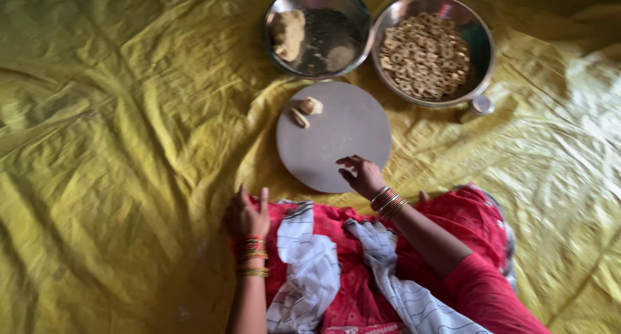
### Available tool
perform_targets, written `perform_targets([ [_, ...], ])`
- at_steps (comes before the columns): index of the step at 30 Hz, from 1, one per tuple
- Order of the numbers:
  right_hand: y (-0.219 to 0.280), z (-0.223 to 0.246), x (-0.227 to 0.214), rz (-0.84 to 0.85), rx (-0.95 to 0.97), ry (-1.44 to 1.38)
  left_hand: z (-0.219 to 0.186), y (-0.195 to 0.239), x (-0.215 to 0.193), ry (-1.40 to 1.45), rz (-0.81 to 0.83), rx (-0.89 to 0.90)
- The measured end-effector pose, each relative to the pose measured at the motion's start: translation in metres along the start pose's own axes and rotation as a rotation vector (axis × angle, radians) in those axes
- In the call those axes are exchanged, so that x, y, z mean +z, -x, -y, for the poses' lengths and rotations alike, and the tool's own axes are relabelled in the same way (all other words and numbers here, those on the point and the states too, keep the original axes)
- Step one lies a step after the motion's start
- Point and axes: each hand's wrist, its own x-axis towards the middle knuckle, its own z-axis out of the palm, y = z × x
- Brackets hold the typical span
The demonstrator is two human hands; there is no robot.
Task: The person rolls small pieces of dough into thin ropes on a round board, then shapes them into rings and places them into a metal bowl. The person repeats this process multiple times.
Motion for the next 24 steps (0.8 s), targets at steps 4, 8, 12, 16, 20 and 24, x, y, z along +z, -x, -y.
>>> perform_targets([
  [4,-0.053,0.017,0.006,-0.056,0.001,0.092,-0.008,-0.009,0.001,-0.009,-0.036,-0.032],
  [8,-0.113,0.025,0.027,-0.267,-0.18,0.216,-0.011,-0.015,0.005,-0.029,-0.02,-0.065],
  [12,-0.152,0.034,0.065,-0.261,-0.166,0.388,-0.015,-0.02,0.012,-0.012,-0.041,-0.058],
  [16,-0.168,0.036,0.094,-0.299,-0.156,0.554,-0.018,-0.021,0.013,0.012,0.097,-0.161],
  [20,-0.162,0.038,0.092,-0.428,-0.245,0.48,-0.018,-0.026,0.01,0.039,0.132,-0.143],
  [24,-0.121,0.036,0.055,-0.438,-0.027,0.2,-0.019,-0.025,0.006,0.07,0.108,-0.122],
])
